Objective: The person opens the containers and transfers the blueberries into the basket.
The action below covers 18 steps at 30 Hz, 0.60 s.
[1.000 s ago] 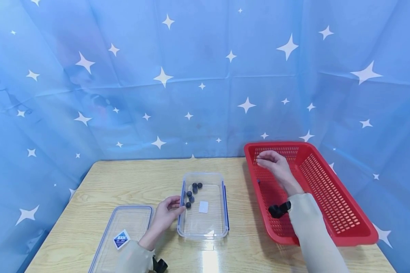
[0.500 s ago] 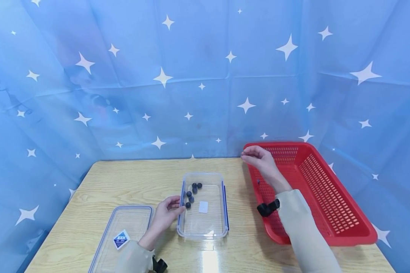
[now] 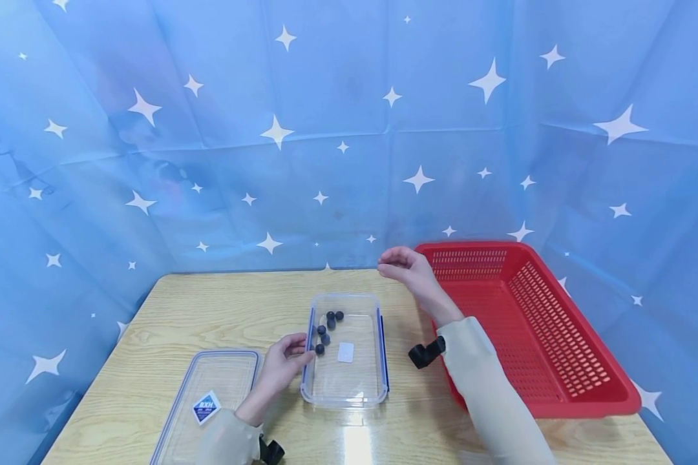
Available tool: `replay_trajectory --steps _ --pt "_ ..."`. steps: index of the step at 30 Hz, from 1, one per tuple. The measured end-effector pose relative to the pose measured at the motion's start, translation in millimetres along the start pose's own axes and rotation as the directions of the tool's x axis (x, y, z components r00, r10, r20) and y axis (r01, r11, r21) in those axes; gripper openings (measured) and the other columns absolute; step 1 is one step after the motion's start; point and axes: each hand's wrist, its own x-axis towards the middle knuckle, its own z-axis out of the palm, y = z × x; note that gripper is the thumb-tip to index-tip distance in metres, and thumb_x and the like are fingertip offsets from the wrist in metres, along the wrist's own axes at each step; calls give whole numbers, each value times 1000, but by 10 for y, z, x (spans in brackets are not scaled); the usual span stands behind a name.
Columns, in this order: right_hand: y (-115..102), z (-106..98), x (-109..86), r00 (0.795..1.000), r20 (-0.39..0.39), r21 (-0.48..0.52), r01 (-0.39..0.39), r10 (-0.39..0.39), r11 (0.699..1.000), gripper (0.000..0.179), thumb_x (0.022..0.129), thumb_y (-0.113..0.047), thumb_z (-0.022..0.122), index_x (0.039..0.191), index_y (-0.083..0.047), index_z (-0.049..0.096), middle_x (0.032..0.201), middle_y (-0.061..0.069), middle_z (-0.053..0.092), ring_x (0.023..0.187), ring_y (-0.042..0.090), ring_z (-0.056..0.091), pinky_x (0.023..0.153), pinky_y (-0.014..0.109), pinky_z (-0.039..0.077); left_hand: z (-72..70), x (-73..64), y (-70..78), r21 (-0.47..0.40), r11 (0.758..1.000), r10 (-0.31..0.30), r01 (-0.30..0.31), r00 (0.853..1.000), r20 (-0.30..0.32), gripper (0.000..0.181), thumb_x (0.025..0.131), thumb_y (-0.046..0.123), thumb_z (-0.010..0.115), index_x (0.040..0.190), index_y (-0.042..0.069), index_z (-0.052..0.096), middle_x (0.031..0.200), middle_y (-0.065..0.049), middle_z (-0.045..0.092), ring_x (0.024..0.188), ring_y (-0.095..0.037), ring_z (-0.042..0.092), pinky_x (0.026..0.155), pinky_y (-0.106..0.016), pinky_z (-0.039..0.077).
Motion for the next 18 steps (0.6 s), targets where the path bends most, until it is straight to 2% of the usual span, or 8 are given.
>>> replay_trajectory --steps 6,12,18 --pt "30 227 49 999 36 95 -35 32 995 23 87 -4 64 104 7 55 91 -1 64 86 11 62 78 21 53 -11 15 -68 -15 1000 7 -7 1000 1 38 79 0 70 111 -16 55 95 -20 63 88 -30 61 73 -24 55" --pt "93 469 46 993 84 226 -96 78 969 13 88 0 61 100 2 56 91 2 62 85 12 61 80 23 53 -12 23 -73 -4 1000 4 -4 1000 5 39 79 0 70 111 -16 56 95 -19 63 88 -28 61 73 -24 55" --pt "200 703 23 990 74 175 -130 118 976 20 86 -3 65 101 6 56 89 2 61 83 12 60 78 23 53 -12 7 -27 5 1000 -7 7 1000 3 38 79 -3 69 110 -17 55 94 -22 63 88 -32 62 71 -23 55"
